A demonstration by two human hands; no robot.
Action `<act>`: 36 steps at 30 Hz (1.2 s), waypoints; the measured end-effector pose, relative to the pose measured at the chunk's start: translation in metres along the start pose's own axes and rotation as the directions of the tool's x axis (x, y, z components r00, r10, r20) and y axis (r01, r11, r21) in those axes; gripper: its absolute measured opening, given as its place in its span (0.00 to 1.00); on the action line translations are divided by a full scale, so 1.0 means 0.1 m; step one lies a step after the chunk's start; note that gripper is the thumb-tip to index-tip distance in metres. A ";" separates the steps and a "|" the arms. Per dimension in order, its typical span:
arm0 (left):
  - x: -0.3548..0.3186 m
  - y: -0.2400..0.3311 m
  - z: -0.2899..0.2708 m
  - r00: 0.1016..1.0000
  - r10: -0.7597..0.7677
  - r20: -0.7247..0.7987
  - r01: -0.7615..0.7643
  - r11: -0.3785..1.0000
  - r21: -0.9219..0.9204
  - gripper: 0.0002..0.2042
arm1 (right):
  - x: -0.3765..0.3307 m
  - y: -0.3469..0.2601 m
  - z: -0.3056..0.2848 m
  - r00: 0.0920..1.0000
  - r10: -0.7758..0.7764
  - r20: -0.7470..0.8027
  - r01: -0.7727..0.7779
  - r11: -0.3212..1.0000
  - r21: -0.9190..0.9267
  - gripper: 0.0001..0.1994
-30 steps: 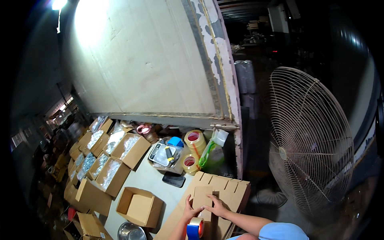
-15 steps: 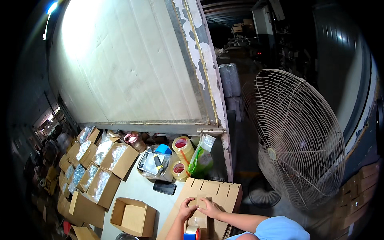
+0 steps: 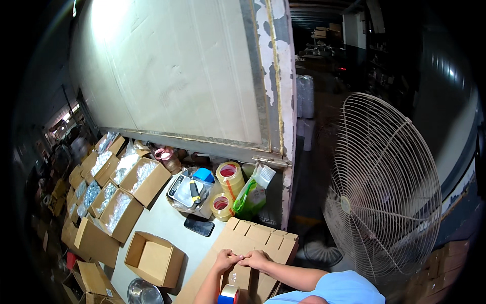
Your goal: The person packs furniture hardware, including metal drawer slides and bags of small components, into a cardboard box and seals it with a tape dispenser.
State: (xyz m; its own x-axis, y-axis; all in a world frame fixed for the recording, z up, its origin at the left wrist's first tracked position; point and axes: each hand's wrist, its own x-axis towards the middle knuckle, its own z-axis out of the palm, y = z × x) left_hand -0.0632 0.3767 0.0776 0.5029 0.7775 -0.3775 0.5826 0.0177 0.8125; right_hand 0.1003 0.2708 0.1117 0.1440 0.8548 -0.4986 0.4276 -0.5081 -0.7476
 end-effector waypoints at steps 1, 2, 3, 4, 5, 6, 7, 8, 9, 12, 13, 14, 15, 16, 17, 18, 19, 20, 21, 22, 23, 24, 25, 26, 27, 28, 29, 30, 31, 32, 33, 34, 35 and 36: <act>0.01 -0.01 0.02 1.000 -0.004 -0.028 0.001 0.997 -0.081 0.27 | 0.01 0.02 0.03 0.999 -0.008 -0.048 0.015 0.989 0.150 0.32; 0.00 -0.02 0.03 0.998 -0.012 -0.055 0.003 0.987 -0.159 0.27 | 0.01 0.05 0.07 0.995 -0.006 -0.095 0.034 0.954 0.299 0.28; -0.06 0.11 0.04 0.998 -0.018 -0.057 0.009 0.987 -0.163 0.27 | 0.01 0.09 0.09 0.996 -0.005 -0.088 0.031 0.954 0.297 0.28; -0.13 0.24 0.05 0.999 -0.011 -0.035 0.003 0.972 -0.233 0.27 | -0.01 0.15 0.08 0.986 -0.002 -0.165 0.062 0.932 0.357 0.25; -0.18 0.33 0.03 1.000 -0.003 -0.024 -0.004 0.952 -0.305 0.28 | -0.03 0.21 0.09 0.972 -0.001 -0.237 0.101 0.907 0.409 0.23; -0.20 0.39 0.01 0.989 0.030 0.143 0.031 0.915 -0.403 0.19 | -0.01 0.29 0.15 0.956 -0.118 -0.267 0.241 0.834 0.497 0.22; -0.24 0.46 -0.02 0.974 -0.096 0.205 0.153 0.948 -0.281 0.12 | 0.04 0.37 0.15 0.958 -0.121 -0.260 0.240 0.835 0.495 0.22; -0.23 0.29 0.03 0.993 0.025 0.113 0.011 0.953 -0.302 0.11 | -0.01 0.33 0.12 0.878 -0.336 -0.342 0.432 0.863 0.262 0.19; -0.20 0.13 0.10 0.989 0.145 0.021 -0.132 0.942 -0.310 0.10 | -0.08 0.25 0.07 0.755 -0.545 -0.365 0.588 0.809 0.009 0.17; -0.19 0.12 0.19 0.969 0.215 0.119 -0.109 0.812 -0.573 0.09 | -0.43 -0.41 -0.09 0.500 -0.863 0.074 0.810 0.497 0.312 0.17; -0.26 0.24 0.22 0.970 0.205 0.126 -0.096 0.810 -0.578 0.09 | -0.53 -0.52 0.04 0.404 -0.850 0.337 0.762 0.517 0.391 0.18; -0.36 0.44 0.21 0.974 0.097 0.205 0.006 0.892 -0.452 0.09 | -0.61 -0.61 0.15 0.252 -0.786 0.564 0.700 0.551 0.455 0.18; -0.43 0.55 0.23 0.964 -0.022 0.266 0.107 0.945 -0.310 0.09 | -0.71 -0.60 0.28 0.174 -0.748 0.640 0.732 0.533 0.424 0.16; -0.46 0.49 0.28 0.962 0.014 0.272 0.084 0.935 -0.343 0.08 | -1.25 -1.00 0.20 0.793 -0.415 0.445 0.568 0.767 -0.297 0.06; -0.52 0.46 0.31 0.966 -0.008 0.259 0.106 0.925 -0.365 0.08 | -1.74 -1.41 0.04 0.984 -0.095 -0.153 -0.052 0.666 -0.744 0.08; -0.55 0.49 0.33 0.972 0.009 0.233 0.078 0.930 -0.358 0.08 | -1.51 -1.33 0.01 0.987 -0.086 -0.134 -0.043 0.664 -0.746 0.08; -0.57 0.52 0.34 0.978 0.022 0.207 0.054 0.934 -0.352 0.08 | -1.06 -1.11 0.02 0.800 -0.265 0.539 0.550 0.684 -0.480 0.06; -0.54 0.50 0.37 0.986 0.050 0.160 -0.002 0.958 -0.288 0.08 | -0.75 -0.92 0.04 0.193 -0.434 0.880 0.791 0.600 0.122 0.16; -0.53 0.42 0.39 0.987 0.083 0.135 -0.043 0.960 -0.275 0.09 | -0.60 -0.92 -0.01 0.254 -0.424 0.869 0.746 0.658 0.103 0.15; -0.52 0.40 0.39 0.981 0.146 0.131 -0.103 0.952 -0.287 0.11 | -0.35 -0.75 0.01 0.284 -0.453 0.845 0.696 0.704 0.143 0.15; -0.53 0.36 0.38 0.969 0.215 0.119 -0.169 0.935 -0.313 0.12 | -0.25 -0.74 -0.18 0.434 -0.429 0.792 0.653 0.755 0.051 0.15; -0.56 0.34 0.35 0.950 0.296 0.104 -0.245 0.907 -0.343 0.13 | -0.09 -0.74 -0.42 0.428 -0.612 0.665 0.635 0.727 0.261 0.16; -0.48 0.37 0.37 0.954 0.274 0.121 -0.217 0.912 -0.349 0.15 | 0.13 -0.75 -0.78 0.541 -0.522 0.659 0.585 0.797 0.152 0.17; -0.45 0.36 0.36 0.945 0.305 0.115 -0.246 0.899 -0.364 0.16 | 0.21 -0.93 -1.15 0.588 -0.428 0.686 0.657 0.748 -0.096 0.20; -0.43 0.28 0.39 0.977 0.168 0.132 -0.106 0.918 -0.381 0.19 | 0.39 -0.92 -1.33 0.608 -0.395 0.689 0.735 0.608 -0.300 0.23; -0.37 0.21 0.47 0.978 0.203 0.041 -0.173 0.910 -0.377 0.20 | 0.56 -0.84 -1.49 0.563 -0.522 0.641 0.812 0.493 -0.312 0.25; -0.34 0.10 0.47 0.977 0.203 0.065 -0.173 0.934 -0.312 0.21 | 0.63 -0.89 -1.65 0.612 -0.472 0.635 0.774 0.521 -0.358 0.29; -0.36 0.13 0.46 0.973 0.228 0.039 -0.203 0.923 -0.327 0.21 | 0.69 -0.95 -1.83 0.648 -0.407 0.644 0.735 0.555 -0.389 0.29; -0.38 0.18 0.45 0.967 0.256 0.012 -0.237 0.911 -0.339 0.21 | 0.75 -0.98 -1.93 0.681 -0.342 0.648 0.694 0.583 -0.422 0.28; -0.40 0.19 0.44 0.968 0.251 0.013 -0.232 0.912 -0.337 0.21 | 0.80 -0.96 -1.95 0.678 -0.343 0.650 0.696 0.585 -0.417 0.28; -0.42 0.20 0.43 0.967 0.253 0.005 -0.239 0.919 -0.313 0.20 | 0.83 -0.94 -1.96 0.681 -0.330 0.653 0.699 0.558 -0.447 0.28; -0.43 0.22 0.42 0.966 0.258 -0.004 -0.248 0.925 -0.288 0.19 | 0.86 -0.93 -1.95 0.685 -0.318 0.656 0.702 0.527 -0.478 0.27; -0.45 0.23 0.42 0.966 0.257 -0.004 -0.248 0.926 -0.286 0.19 | 0.89 -0.89 -1.89 0.684 -0.320 0.656 0.704 0.527 -0.476 0.27; -0.47 0.26 0.42 0.970 0.240 -0.027 -0.239 0.936 -0.259 0.17 | 0.89 -0.86 -1.80 0.683 -0.324 0.655 0.720 0.452 -0.527 0.27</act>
State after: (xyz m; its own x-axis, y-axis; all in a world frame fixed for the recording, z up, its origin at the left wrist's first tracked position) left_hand -0.0451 0.3144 0.0976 0.6109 0.7755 -0.1593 0.2598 -0.0062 0.9657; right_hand 0.2371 0.4094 0.2103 -0.6245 0.6790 -0.3859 0.7673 0.4414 -0.4652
